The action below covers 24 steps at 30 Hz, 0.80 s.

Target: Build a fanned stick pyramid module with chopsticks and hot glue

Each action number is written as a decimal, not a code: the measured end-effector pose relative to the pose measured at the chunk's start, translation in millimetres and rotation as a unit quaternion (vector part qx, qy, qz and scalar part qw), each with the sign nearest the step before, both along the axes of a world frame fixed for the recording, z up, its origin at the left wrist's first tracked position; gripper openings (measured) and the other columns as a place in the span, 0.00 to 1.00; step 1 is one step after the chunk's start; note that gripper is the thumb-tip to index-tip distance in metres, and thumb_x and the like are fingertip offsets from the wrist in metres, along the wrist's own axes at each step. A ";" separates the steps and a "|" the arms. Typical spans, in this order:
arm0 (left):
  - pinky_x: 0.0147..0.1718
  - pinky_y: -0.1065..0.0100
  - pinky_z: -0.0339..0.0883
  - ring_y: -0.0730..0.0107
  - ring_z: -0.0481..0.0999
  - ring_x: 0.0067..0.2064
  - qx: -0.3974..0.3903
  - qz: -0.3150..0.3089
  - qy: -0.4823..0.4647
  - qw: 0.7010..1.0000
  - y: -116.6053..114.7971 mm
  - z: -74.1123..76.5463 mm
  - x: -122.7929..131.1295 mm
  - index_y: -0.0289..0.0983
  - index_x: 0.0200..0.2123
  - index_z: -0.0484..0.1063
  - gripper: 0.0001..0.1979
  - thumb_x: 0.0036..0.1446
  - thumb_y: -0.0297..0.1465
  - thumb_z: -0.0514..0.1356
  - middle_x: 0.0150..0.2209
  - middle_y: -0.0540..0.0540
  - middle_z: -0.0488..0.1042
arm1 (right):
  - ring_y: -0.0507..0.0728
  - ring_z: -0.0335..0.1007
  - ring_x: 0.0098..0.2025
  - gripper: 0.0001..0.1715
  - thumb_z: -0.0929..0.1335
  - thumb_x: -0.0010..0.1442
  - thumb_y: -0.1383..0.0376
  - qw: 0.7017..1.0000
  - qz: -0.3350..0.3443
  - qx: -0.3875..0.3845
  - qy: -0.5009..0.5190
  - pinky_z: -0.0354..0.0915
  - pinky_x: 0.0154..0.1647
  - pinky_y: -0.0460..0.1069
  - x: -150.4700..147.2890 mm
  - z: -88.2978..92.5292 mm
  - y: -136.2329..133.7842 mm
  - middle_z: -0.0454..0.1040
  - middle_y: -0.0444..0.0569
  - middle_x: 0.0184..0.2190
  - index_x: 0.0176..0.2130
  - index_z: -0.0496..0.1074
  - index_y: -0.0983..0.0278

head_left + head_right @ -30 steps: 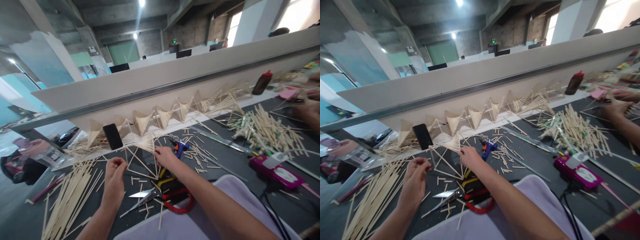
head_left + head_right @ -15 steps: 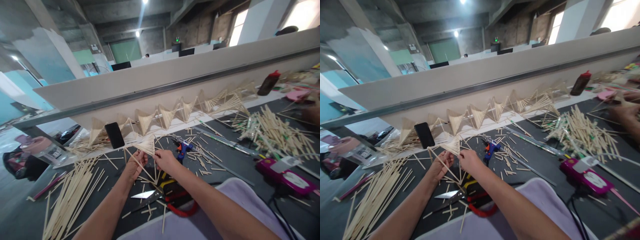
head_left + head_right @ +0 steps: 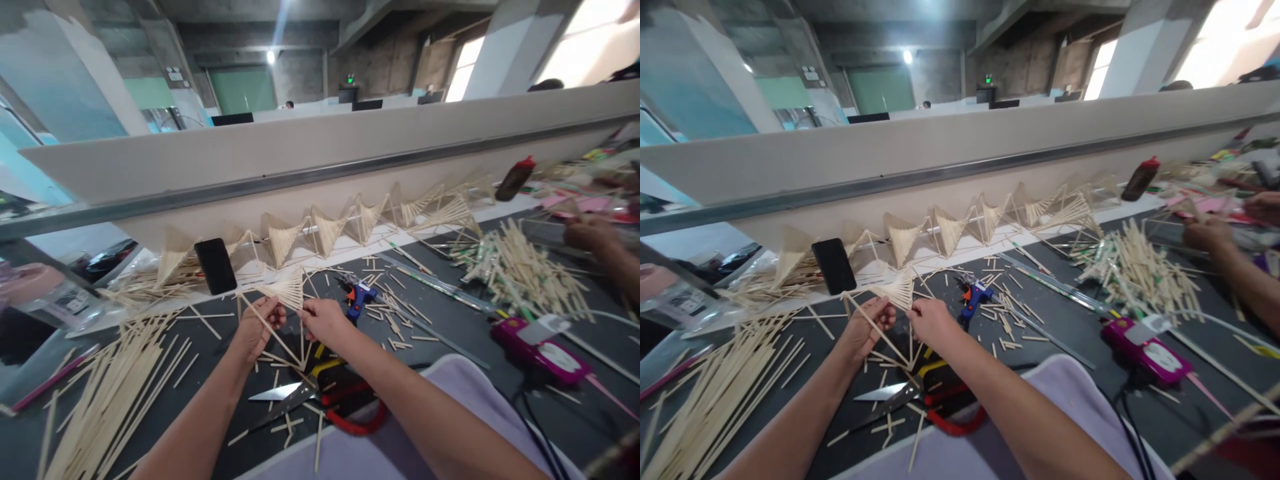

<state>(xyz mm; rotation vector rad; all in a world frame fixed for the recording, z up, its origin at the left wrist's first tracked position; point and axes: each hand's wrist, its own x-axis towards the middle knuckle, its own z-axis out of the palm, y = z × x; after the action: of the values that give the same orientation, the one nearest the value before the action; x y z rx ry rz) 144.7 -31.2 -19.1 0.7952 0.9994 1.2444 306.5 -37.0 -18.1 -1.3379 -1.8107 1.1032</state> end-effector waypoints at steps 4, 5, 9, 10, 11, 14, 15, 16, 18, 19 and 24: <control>0.17 0.78 0.63 0.77 0.71 0.19 -0.001 0.000 0.006 1.000 0.9 1.1 1.2 0.32 0.26 0.67 0.12 0.45 0.34 0.66 0.20 0.49 0.74 | 0.51 0.69 0.18 0.06 0.67 0.52 0.62 0.995 0.053 -0.082 -0.009 0.63 0.16 0.42 19.4 10.8 0.2 0.70 0.42 0.17 0.29 0.70 0.64; 0.17 0.78 0.63 0.77 0.71 0.19 -0.004 0.002 0.008 1.000 1.1 1.0 1.6 0.32 0.26 0.67 0.12 0.45 0.33 0.66 0.20 0.49 0.74 | 0.52 0.69 0.17 0.09 0.70 0.49 0.62 0.992 0.070 -0.107 -0.017 0.63 0.15 0.43 29.4 19.6 4.4 0.71 0.42 0.18 0.32 0.72 0.64; 0.17 0.77 0.64 0.77 0.71 0.19 -0.017 0.003 0.015 1.000 1.4 1.1 2.7 0.32 0.26 0.67 0.12 0.43 0.33 0.66 0.20 0.49 0.74 | 0.50 0.65 0.14 0.26 0.66 0.54 0.67 0.996 -0.047 -0.081 0.010 0.60 0.14 0.42 70.0 73.5 48.7 0.71 0.42 0.16 0.53 0.64 0.65; 0.17 0.78 0.64 0.77 0.72 0.19 -0.017 0.002 0.015 1.000 1.2 1.6 2.8 0.32 0.26 0.67 0.12 0.43 0.32 0.66 0.20 0.49 0.74 | 0.49 0.64 0.14 0.27 0.64 0.56 0.69 0.994 -0.090 -0.059 0.010 0.60 0.15 0.42 76.1 87.2 63.3 0.71 0.42 0.16 0.56 0.61 0.66; 0.16 0.78 0.64 0.77 0.72 0.19 -0.016 0.003 0.016 1.000 1.0 2.3 2.7 0.32 0.26 0.67 0.12 0.43 0.32 0.66 0.20 0.49 0.74 | 0.48 0.63 0.14 0.27 0.64 0.56 0.71 0.992 -0.124 -0.032 0.001 0.60 0.16 0.42 79.6 98.9 76.6 0.71 0.41 0.15 0.55 0.61 0.66; 0.16 0.78 0.63 0.77 0.71 0.19 -0.016 0.001 0.019 1.000 0.4 4.1 2.0 0.32 0.26 0.67 0.12 0.44 0.33 0.66 0.20 0.50 0.73 | 0.47 0.59 0.13 0.13 0.64 0.54 0.72 0.988 -0.151 -0.007 -0.019 0.57 0.17 0.42 74.5 114.8 93.4 0.67 0.41 0.13 0.41 0.71 0.71; 0.17 0.78 0.64 0.78 0.71 0.19 -0.015 -0.003 0.019 1.000 0.3 4.2 1.7 0.32 0.26 0.67 0.12 0.44 0.33 0.66 0.20 0.50 0.73 | 0.46 0.59 0.13 0.09 0.65 0.53 0.71 0.989 -0.143 0.001 -0.023 0.57 0.18 0.42 68.6 112.3 89.0 0.67 0.42 0.13 0.35 0.72 0.70; 0.17 0.78 0.64 0.78 0.71 0.19 -0.014 -0.009 0.018 1.000 0.4 4.1 1.3 0.32 0.26 0.67 0.12 0.44 0.33 0.66 0.20 0.50 0.73 | 0.46 0.59 0.14 0.06 0.65 0.53 0.69 0.991 -0.133 0.014 -0.027 0.57 0.19 0.42 61.7 106.3 80.1 0.68 0.42 0.14 0.31 0.72 0.69; 0.17 0.77 0.64 0.77 0.71 0.19 -0.013 -0.018 0.013 1.000 1.1 2.9 0.5 0.32 0.26 0.67 0.12 0.44 0.33 0.66 0.20 0.49 0.73 | 0.47 0.61 0.17 0.11 0.64 0.55 0.62 0.989 -0.112 0.083 -0.040 0.58 0.23 0.43 47.9 86.2 53.0 0.69 0.42 0.16 0.27 0.71 0.66; 0.17 0.77 0.64 0.77 0.71 0.19 -0.013 -0.019 0.011 1.000 1.6 2.1 0.1 0.32 0.26 0.67 0.12 0.43 0.33 0.66 0.20 0.49 0.73 | 0.48 0.62 0.20 0.14 0.64 0.55 0.60 0.983 -0.120 0.124 -0.056 0.59 0.25 0.43 42.0 73.9 37.9 0.68 0.42 0.16 0.25 0.70 0.66; 0.17 0.77 0.63 0.77 0.71 0.19 -0.016 -0.025 0.007 1.000 2.6 0.0 -1.3 0.32 0.26 0.68 0.12 0.44 0.33 0.66 0.20 0.49 0.73 | 0.52 0.66 0.28 0.13 0.60 0.58 0.59 0.987 -0.113 0.102 0.048 0.61 0.30 0.45 20.9 16.2 -7.9 0.71 0.44 0.25 0.32 0.69 0.64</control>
<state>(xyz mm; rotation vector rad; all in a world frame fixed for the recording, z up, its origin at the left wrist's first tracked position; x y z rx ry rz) 143.4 -28.6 -19.1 0.8005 1.0025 1.1787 327.4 -45.0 -1.9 -1.3063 -1.6086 0.8233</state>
